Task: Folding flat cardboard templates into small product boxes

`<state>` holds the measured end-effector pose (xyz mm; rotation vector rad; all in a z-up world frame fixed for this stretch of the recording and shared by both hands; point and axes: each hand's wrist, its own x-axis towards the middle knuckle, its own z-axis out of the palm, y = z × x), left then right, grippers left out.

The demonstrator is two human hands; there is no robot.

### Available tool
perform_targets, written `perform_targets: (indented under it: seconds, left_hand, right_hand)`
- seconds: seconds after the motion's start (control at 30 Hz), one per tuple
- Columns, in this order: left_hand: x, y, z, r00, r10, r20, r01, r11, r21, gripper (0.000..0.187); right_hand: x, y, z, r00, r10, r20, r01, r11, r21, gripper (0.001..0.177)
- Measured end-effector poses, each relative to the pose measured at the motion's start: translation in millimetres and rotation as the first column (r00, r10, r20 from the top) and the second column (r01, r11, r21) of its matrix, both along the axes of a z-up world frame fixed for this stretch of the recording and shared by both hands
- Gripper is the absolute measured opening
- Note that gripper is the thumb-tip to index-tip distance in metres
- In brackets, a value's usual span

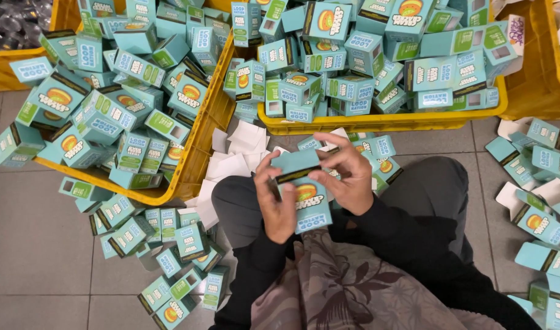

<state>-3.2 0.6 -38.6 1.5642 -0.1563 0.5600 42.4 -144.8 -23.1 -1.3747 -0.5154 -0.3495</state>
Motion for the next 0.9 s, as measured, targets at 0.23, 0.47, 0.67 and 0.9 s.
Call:
perform_targets:
  seconds: [0.23,0.47,0.67,0.9]
  left_hand:
    - [14,38,-8,0.994,0.056,-0.090,-0.067,0.991,-0.119,0.012]
    - [37,101,-28,0.980,0.086,-0.179,-0.110,0.985,-0.130,0.032]
    - [25,110,-8,0.990,0.138,-0.034,-0.105,0.874,0.475,0.110]
    - [11,137,-142,0.872,0.469,-0.143,-0.395,0.845,0.360,0.084]
  right_hand:
    - [32,21,-2,0.985,0.049,-0.164,-0.072,0.988,-0.138,0.033]
    - [103,72,-29,0.958,0.170,-0.231,-0.222,0.949,-0.222,0.019]
    - [136,111,-139,0.574,0.237,-0.784,-0.377,0.926,0.003,0.029]
    - [128,124,-201,0.346,0.076,-0.935,-0.574,0.806,-0.147,0.064]
